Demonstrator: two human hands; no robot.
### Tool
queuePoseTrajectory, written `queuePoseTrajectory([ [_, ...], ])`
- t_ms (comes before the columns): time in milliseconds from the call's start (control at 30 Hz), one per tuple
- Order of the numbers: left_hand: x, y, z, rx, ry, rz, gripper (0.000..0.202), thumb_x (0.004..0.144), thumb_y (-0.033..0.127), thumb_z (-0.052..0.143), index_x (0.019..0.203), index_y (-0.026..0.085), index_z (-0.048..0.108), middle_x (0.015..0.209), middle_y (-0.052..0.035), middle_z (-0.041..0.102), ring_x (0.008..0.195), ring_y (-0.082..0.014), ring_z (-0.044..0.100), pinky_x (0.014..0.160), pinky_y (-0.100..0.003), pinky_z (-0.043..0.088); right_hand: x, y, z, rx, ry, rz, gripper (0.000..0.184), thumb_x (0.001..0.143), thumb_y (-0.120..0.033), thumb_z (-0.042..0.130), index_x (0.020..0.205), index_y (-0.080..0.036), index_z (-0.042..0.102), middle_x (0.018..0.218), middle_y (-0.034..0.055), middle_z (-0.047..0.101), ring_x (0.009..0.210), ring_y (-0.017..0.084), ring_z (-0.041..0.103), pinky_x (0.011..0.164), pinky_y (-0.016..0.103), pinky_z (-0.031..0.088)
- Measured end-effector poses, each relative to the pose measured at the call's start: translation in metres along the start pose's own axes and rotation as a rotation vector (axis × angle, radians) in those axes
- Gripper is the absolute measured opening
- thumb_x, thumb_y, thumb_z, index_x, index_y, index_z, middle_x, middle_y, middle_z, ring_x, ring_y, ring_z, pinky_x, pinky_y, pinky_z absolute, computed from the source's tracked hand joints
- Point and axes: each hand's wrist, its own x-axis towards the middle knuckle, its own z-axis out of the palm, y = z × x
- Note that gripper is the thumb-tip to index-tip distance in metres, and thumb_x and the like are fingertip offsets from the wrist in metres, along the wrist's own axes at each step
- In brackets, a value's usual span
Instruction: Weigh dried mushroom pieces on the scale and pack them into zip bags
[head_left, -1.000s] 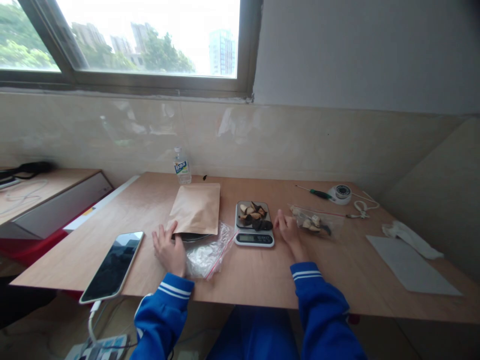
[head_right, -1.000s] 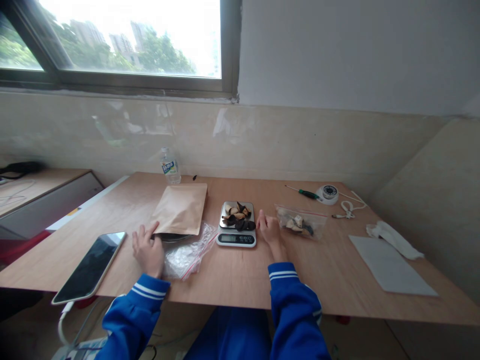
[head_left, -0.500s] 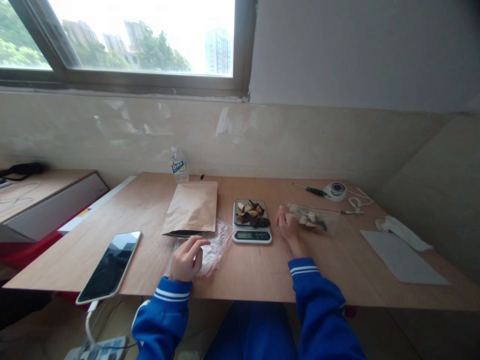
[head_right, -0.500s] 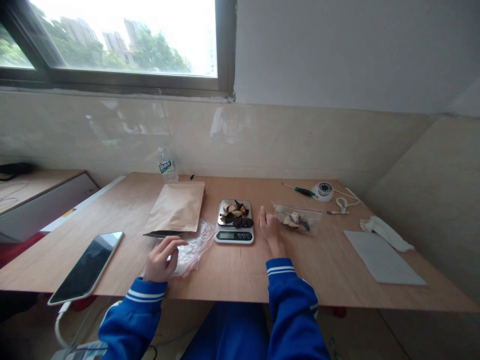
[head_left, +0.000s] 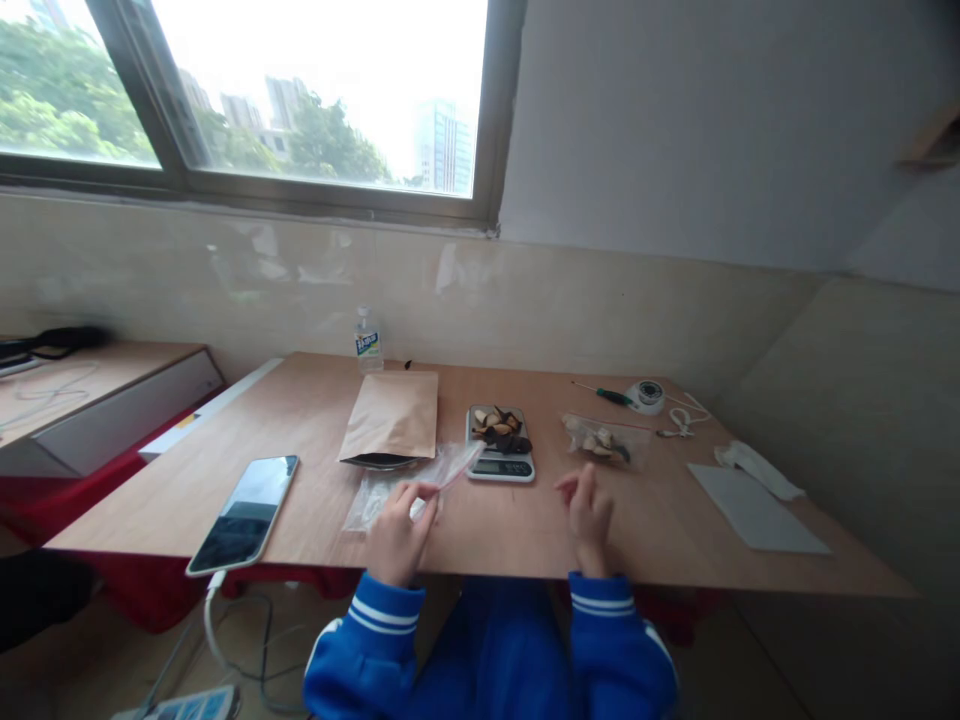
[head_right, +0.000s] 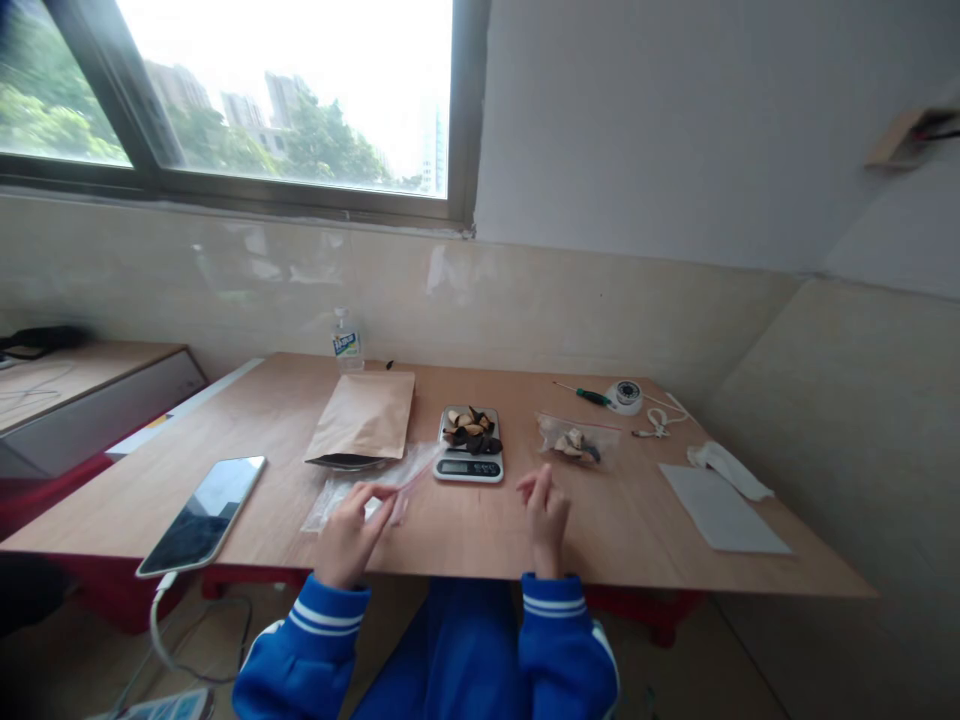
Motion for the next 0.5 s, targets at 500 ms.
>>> queuePoseTrajectory([
  [500,-0.035,0.063,-0.011,-0.709,-0.275,-0.010,0.027,0.082,0.045,0.053,0.077,0.019,0.048,0.061,0.0026,0.055,0.046,-0.0093,0.051,0.038,-0.019,0.037,-0.074,-0.100,0.007,0.415,-0.495,0.113,0.039,0.085,-0.056,0.048,0.072,-0.019,0.052,0.056,-0.0035,0.048,0.049,0.011,0.046,0.045,0.021,0.037],
])
